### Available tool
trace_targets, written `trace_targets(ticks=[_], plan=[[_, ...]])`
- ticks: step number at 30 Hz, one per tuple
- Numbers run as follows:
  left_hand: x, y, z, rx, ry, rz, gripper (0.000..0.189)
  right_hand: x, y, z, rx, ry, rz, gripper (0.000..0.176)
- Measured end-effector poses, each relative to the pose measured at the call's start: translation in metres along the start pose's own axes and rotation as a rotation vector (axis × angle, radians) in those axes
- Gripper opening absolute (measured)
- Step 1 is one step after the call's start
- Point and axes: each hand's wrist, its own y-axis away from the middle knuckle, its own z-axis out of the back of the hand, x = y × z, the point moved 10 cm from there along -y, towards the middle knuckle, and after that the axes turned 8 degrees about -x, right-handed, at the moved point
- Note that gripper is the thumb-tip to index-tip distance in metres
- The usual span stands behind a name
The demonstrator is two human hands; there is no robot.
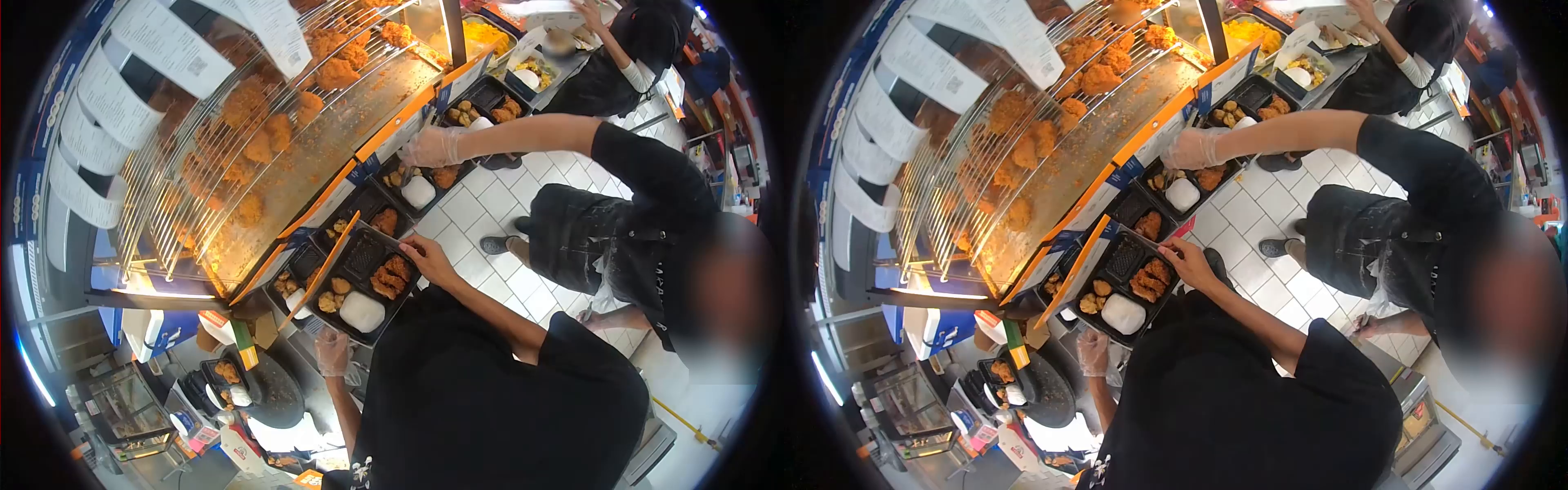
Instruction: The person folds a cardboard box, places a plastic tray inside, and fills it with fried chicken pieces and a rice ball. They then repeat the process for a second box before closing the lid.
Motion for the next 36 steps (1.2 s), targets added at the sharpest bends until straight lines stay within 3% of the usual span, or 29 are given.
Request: trace_targets(ticks=[3,8,11,13,15,17,19,21,23,25,26,27,28,32,36], plan=[[0.004,-0.008,-0.003,0.039,-0.012,0.062,0.018,-0.009,0.001,0.005,-0.085,-0.074,-0.077,0.025],[-0.034,-0.033,-0.038,0.133,-0.143,-0.041,0.027,-0.007,0.004,0.058,-0.369,-0.045,-0.129,0.023],[-0.08,-0.051,-0.081,0.237,-0.183,-0.238,0.028,-0.027,-0.002,0.109,-0.492,-0.023,-0.212,0.024],[-0.073,-0.07,-0.134,0.299,-0.245,-0.406,0.029,-0.032,-0.02,0.149,-0.599,0.047,-0.124,0.027],[-0.108,-0.086,-0.155,0.291,-0.187,-0.435,0.032,-0.023,-0.045,0.181,-0.648,0.209,-0.05,0.032],[-0.121,-0.105,-0.185,0.365,-0.154,-0.513,0.024,-0.004,-0.07,0.202,-0.695,0.384,0.005,0.041],[-0.129,-0.127,-0.211,0.398,-0.208,-0.537,0.021,0.021,-0.095,0.212,-0.771,0.505,0.133,0.039],[-0.132,-0.155,-0.227,0.4,-0.063,-0.327,0.023,0.043,-0.112,0.217,-0.814,0.4,0.081,0.037],[-0.117,-0.17,-0.242,0.382,0.317,0.105,0.026,0.048,-0.115,0.216,-0.852,0.327,0.122,0.035],[-0.136,-0.178,-0.24,0.352,0.095,0.083,0.027,0.045,-0.103,0.209,-0.897,0.268,0.273,0.034],[-0.145,-0.179,-0.237,0.342,0.058,0.082,0.027,0.047,-0.092,0.198,-0.82,0.171,0.197,0.034],[-0.147,-0.178,-0.237,0.335,0.019,0.09,0.027,0.03,-0.084,0.195,-0.853,0.313,0.221,0.036],[-0.123,-0.184,-0.25,0.334,0.052,0.102,0.029,0.006,-0.078,0.187,-0.788,0.198,0.092,0.045],[-0.119,-0.168,-0.237,0.223,0.118,0.087,0.033,-0.037,-0.059,0.146,-0.587,-0.39,-0.167,0.055],[-0.106,-0.147,-0.217,-0.042,0.039,-0.209,0.029,-0.043,-0.062,0.135,-0.513,-0.426,-0.135,0.052]])
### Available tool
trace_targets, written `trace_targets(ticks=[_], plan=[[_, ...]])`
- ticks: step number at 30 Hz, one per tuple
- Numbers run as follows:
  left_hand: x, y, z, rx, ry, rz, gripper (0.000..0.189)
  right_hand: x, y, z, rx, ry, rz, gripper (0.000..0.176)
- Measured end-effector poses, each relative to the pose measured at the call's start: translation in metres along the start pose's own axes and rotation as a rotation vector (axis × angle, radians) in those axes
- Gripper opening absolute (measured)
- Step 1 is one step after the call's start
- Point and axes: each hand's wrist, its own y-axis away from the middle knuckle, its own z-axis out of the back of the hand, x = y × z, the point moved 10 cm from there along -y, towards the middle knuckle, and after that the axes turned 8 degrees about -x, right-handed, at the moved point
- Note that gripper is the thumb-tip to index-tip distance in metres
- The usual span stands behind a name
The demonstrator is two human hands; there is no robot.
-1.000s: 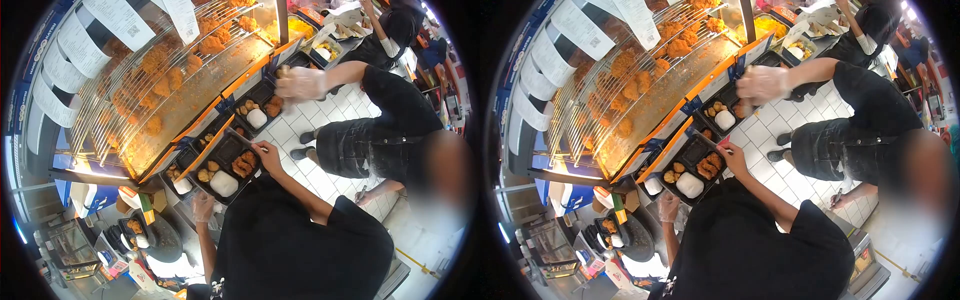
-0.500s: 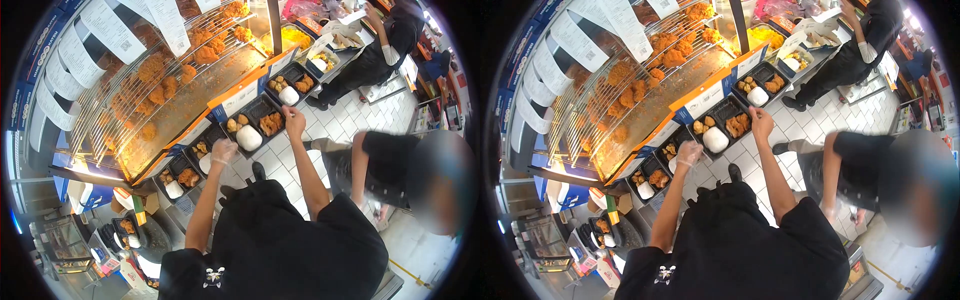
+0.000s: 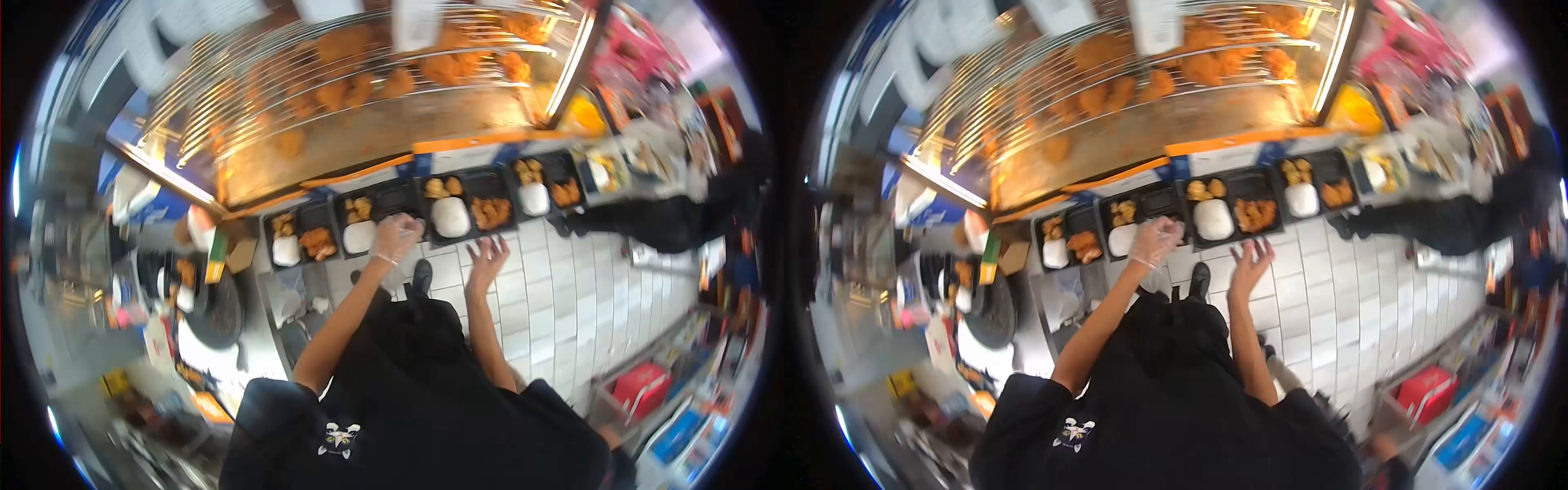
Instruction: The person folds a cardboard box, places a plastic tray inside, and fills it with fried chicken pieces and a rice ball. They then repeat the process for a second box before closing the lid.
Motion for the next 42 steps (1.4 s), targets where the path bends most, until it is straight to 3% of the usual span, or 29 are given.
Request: trace_targets(ticks=[1,3,5,6,7,12,14,15,16,23,25,27,28,30,31,32,34,37,39,42], plan=[[0.0,0.012,0.009,-0.061,0.014,-0.082,0.028,0.002,0.001,0.001,0.001,0.056,-0.019,0.051],[0.003,0.048,0.033,-0.052,0.081,0.027,0.026,-0.002,0.0,0.004,0.034,0.045,-0.013,0.052],[-0.002,0.083,0.072,-0.004,0.208,0.189,0.028,-0.012,0.002,0.013,0.065,0.15,-0.04,0.053],[0.016,0.106,0.083,-0.014,0.253,0.385,0.033,-0.017,0.006,0.017,0.059,0.261,-0.076,0.054],[0.037,0.132,0.099,-0.106,0.278,0.468,0.034,-0.026,0.012,0.018,0.081,0.323,-0.142,0.053],[0.113,0.259,0.191,-0.536,0.424,0.86,0.036,-0.088,0.071,-0.007,0.665,0.812,-0.295,0.034],[0.117,0.308,0.242,-0.696,0.36,0.851,0.034,-0.106,0.119,-0.04,0.995,0.942,-0.299,0.035],[0.147,0.344,0.254,-0.848,0.236,0.714,0.029,-0.115,0.145,-0.06,1.165,0.978,-0.289,0.037],[0.15,0.371,0.272,-0.961,0.292,0.808,0.026,-0.123,0.172,-0.082,1.31,1.028,-0.254,0.038],[0.23,0.576,0.356,-1.652,0.549,1.102,0.018,-0.186,0.449,-0.22,1.968,0.834,-0.159,0.02],[0.236,0.623,0.39,-1.817,0.515,1.01,0.019,-0.197,0.544,-0.242,2.159,0.835,-0.009,0.022],[0.262,0.683,0.417,-1.87,0.336,1.133,0.027,-0.217,0.629,-0.252,2.282,0.786,0.099,0.022],[0.264,0.711,0.438,-1.841,0.058,1.194,0.029,-0.225,0.664,-0.252,2.335,0.766,0.149,0.022],[0.258,0.745,0.49,-1.708,-0.493,1.283,0.033,-0.247,0.727,-0.247,2.458,0.767,0.149,0.022],[0.264,0.759,0.511,-1.659,-0.579,1.26,0.034,-0.258,0.757,-0.24,2.515,0.764,0.144,0.022],[0.271,0.772,0.531,-1.605,-0.664,1.233,0.036,-0.273,0.784,-0.231,2.537,0.812,0.016,0.022],[0.292,0.783,0.559,-1.477,-0.806,1.184,0.042,-0.3,0.829,-0.211,2.555,0.92,-0.236,0.023],[0.33,0.78,0.585,-1.294,-0.897,1.177,0.054,-0.327,0.88,-0.195,2.605,0.916,-0.084,0.025],[0.339,0.767,0.606,-1.221,-0.846,1.254,0.06,-0.334,0.902,-0.182,2.626,0.916,-0.154,0.025],[0.362,0.778,0.608,-1.313,-0.853,1.213,0.06,-0.343,0.91,-0.162,2.656,0.988,-0.216,0.025]])
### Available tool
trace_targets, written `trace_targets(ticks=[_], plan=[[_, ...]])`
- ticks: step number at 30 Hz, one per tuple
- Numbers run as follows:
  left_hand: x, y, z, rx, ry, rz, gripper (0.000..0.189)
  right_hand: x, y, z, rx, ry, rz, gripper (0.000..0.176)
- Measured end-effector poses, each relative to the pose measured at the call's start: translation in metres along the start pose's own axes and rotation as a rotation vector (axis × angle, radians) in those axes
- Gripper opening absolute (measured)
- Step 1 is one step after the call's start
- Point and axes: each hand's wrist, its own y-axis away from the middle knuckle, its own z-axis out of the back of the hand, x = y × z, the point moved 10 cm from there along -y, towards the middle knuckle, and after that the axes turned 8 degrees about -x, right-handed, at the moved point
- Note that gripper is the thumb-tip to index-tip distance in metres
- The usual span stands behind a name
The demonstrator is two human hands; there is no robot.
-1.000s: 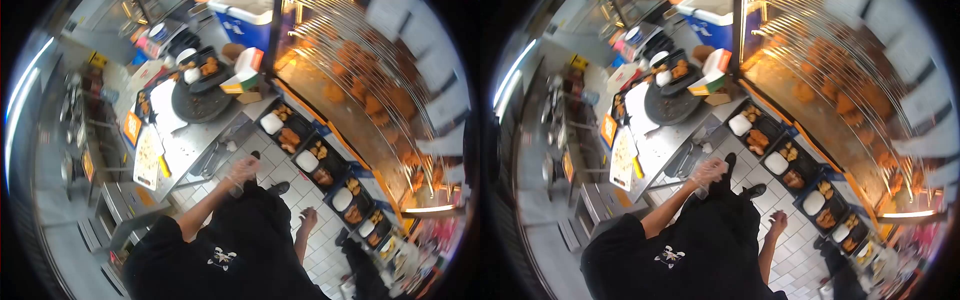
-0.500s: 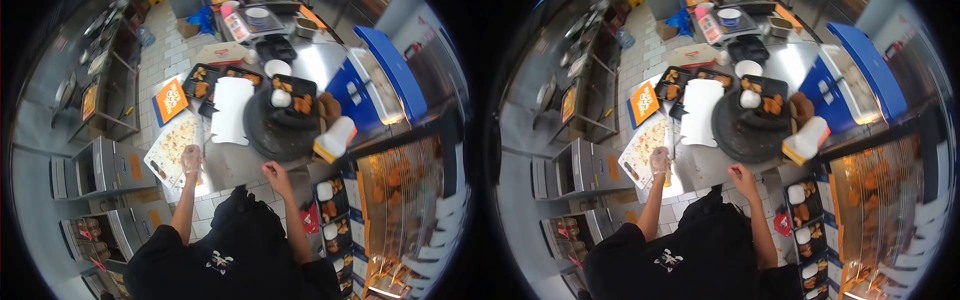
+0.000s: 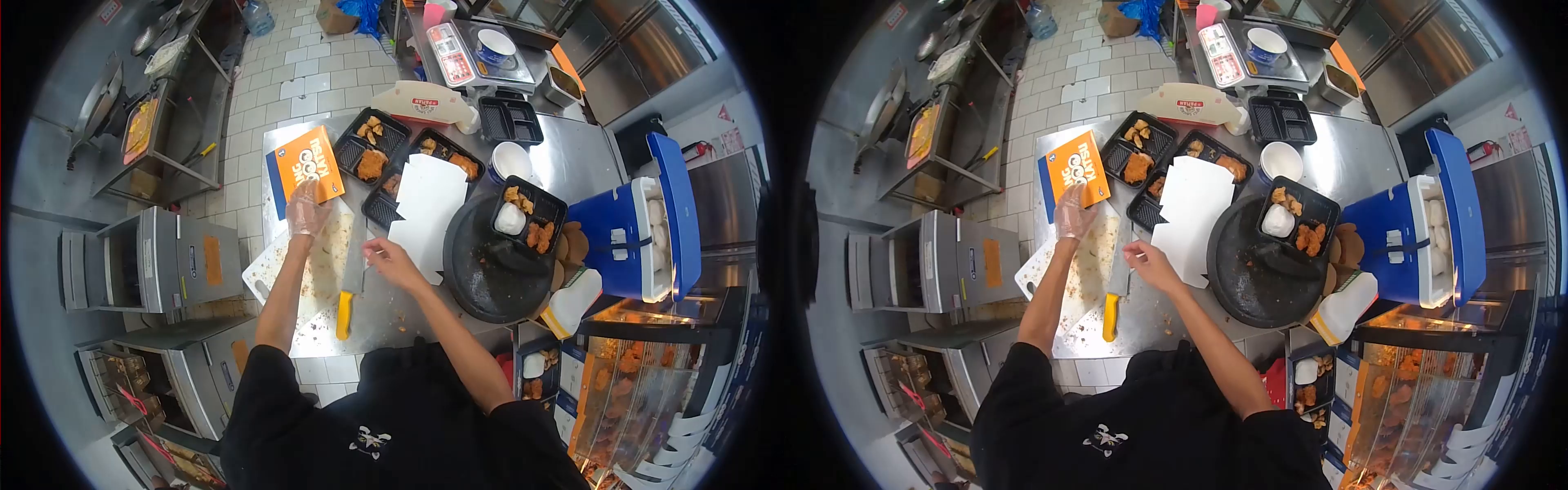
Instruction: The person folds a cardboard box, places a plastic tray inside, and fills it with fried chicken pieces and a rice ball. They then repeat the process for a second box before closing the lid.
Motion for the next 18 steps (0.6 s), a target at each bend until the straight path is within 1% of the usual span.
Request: trace_targets(ticks=[1,4,7,8,11,14,17,18], plan=[[0.006,-0.002,-0.006,-0.014,0.027,-0.006,0.061,-0.005,0.001,-0.004,0.019,0.003,-0.025,0.025],[0.031,-0.005,-0.036,0.226,0.024,0.174,0.058,-0.023,0.004,-0.006,0.018,0.031,-0.049,0.024],[0.012,-0.011,-0.012,0.107,0.005,0.005,0.056,-0.037,0.013,-0.004,0.021,0.039,-0.077,0.024],[0.009,-0.013,-0.011,0.094,-0.009,-0.079,0.06,-0.042,0.016,-0.006,0.032,0.039,-0.084,0.024],[0.007,-0.021,-0.013,0.038,-0.069,-0.112,0.066,-0.05,0.023,-0.008,0.018,0.007,-0.091,0.023],[0.014,-0.022,-0.034,0.335,-0.068,0.028,0.072,-0.054,0.029,-0.012,0.014,0.008,-0.095,0.023],[-0.006,-0.031,-0.014,0.553,-0.13,0.101,0.079,-0.052,0.037,-0.013,0.002,0.001,-0.15,0.023],[-0.01,-0.032,-0.018,0.578,-0.145,0.099,0.079,-0.054,0.038,-0.014,0.007,0.007,-0.146,0.023]])
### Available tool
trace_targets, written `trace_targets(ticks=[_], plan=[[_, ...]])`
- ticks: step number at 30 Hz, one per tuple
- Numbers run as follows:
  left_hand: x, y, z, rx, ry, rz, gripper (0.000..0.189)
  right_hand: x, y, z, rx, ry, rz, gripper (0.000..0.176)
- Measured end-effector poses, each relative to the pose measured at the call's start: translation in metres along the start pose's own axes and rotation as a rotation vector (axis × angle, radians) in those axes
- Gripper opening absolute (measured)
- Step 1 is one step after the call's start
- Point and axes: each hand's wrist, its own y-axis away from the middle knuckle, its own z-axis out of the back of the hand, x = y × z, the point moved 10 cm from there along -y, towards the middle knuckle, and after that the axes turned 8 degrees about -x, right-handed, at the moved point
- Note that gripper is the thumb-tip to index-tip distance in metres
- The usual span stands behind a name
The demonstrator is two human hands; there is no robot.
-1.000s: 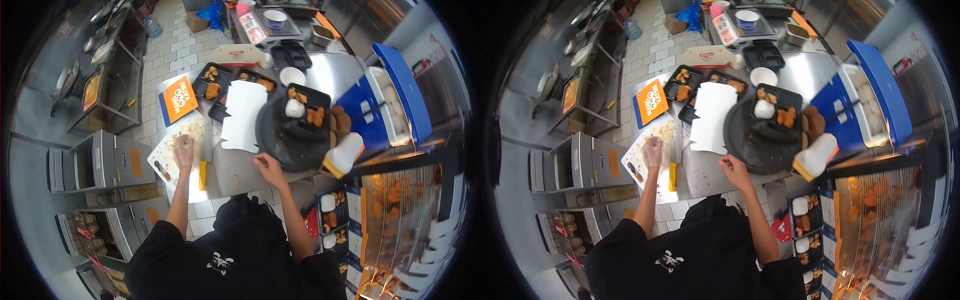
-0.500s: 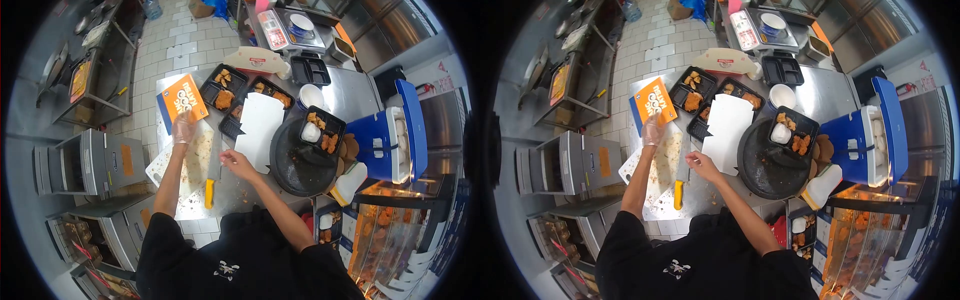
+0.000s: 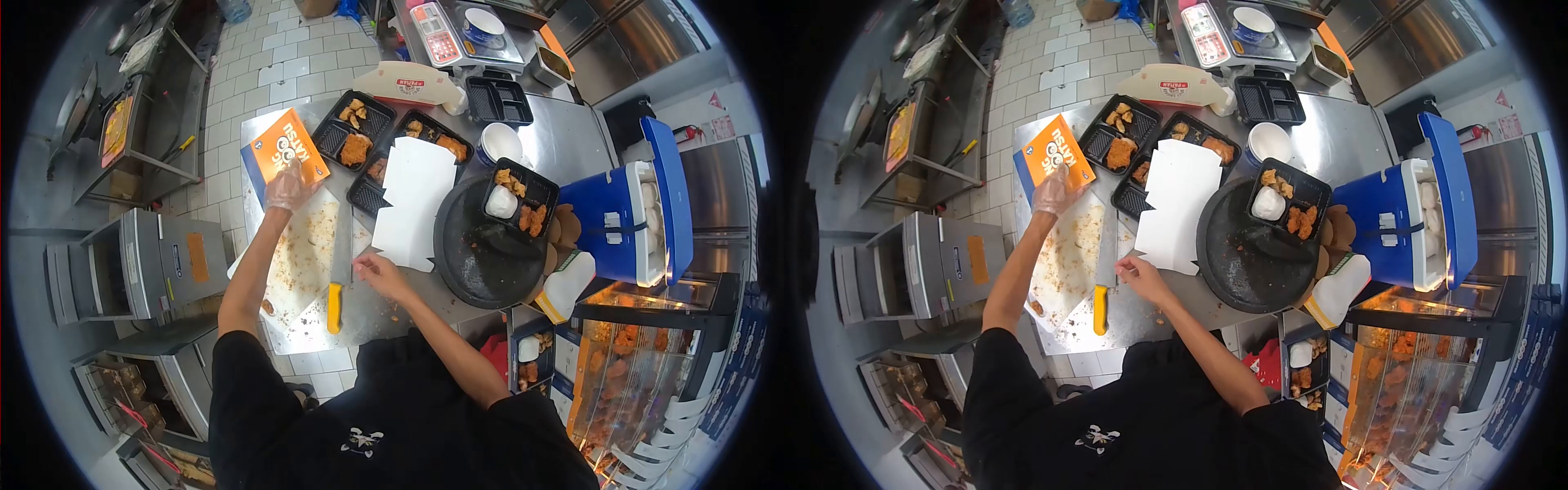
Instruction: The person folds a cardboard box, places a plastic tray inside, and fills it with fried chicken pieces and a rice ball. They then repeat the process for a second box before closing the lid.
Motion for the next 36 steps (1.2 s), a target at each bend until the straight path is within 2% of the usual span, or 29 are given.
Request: trace_targets(ticks=[2,5,6,9,13,14,17,20,23,25,27,29,30,32,33,34,35,36], plan=[[-0.005,-0.008,-0.002,0.049,-0.037,0.0,0.08,-0.005,0.002,-0.006,0.008,0.009,0.009,0.025],[-0.018,-0.015,0.0,0.013,0.009,0.025,0.073,-0.011,0.006,-0.012,0.0,-0.004,0.023,0.025],[-0.018,-0.021,-0.009,0.006,-0.043,0.062,0.063,-0.012,0.007,-0.014,-0.003,-0.001,0.033,0.026],[-0.018,-0.024,-0.023,0.112,-0.033,-0.045,0.054,-0.011,0.011,-0.013,-0.019,-0.002,0.059,0.025],[-0.019,-0.02,-0.019,0.059,-0.068,-0.185,0.05,-0.011,0.02,-0.011,-0.021,-0.019,0.009,0.025],[-0.002,-0.032,-0.037,-0.003,-0.13,-0.118,0.044,-0.011,0.019,-0.012,-0.003,-0.007,-0.016,0.026],[0.017,-0.023,-0.019,-0.183,0.011,-0.037,0.032,-0.012,0.018,-0.014,-0.01,-0.009,-0.016,0.026],[0.031,0.003,0.028,-0.437,0.027,-0.061,0.036,0.01,0.017,-0.014,-0.047,0.018,0.159,0.026],[0.031,0.076,0.105,-0.71,0.025,-0.089,0.046,0.078,0.012,-0.01,-0.124,0.146,0.26,0.037],[0.008,0.133,0.141,-0.777,0.091,-0.13,0.06,0.133,0.006,-0.006,-0.314,0.086,0.409,0.066],[-0.015,0.183,0.154,-0.754,0.146,-0.184,0.063,0.184,0.007,-0.002,-0.588,0.383,0.548,0.101],[-0.057,0.231,0.187,-0.887,0.382,-0.377,0.064,0.186,-0.01,-0.002,-0.585,0.415,0.393,0.113],[-0.064,0.245,0.189,-0.846,0.378,-0.349,0.064,0.181,-0.012,-0.002,-0.587,0.427,0.31,0.119],[-0.068,0.269,0.184,-0.779,0.412,-0.316,0.064,0.161,-0.017,-0.003,-0.422,0.284,0.248,0.122],[-0.084,0.283,0.197,-0.835,0.471,-0.394,0.058,0.15,-0.015,0.002,-0.364,0.208,0.216,0.124],[-0.093,0.292,0.195,-0.818,0.495,-0.408,0.053,0.14,-0.008,0.01,-0.396,0.131,0.154,0.123],[-0.09,0.3,0.174,-0.788,0.399,-0.418,0.051,0.124,-0.006,0.018,-0.475,0.107,0.211,0.119],[-0.056,0.297,0.123,-0.54,0.51,-0.225,0.045,0.101,-0.013,0.027,-0.579,0.105,0.279,0.11]])
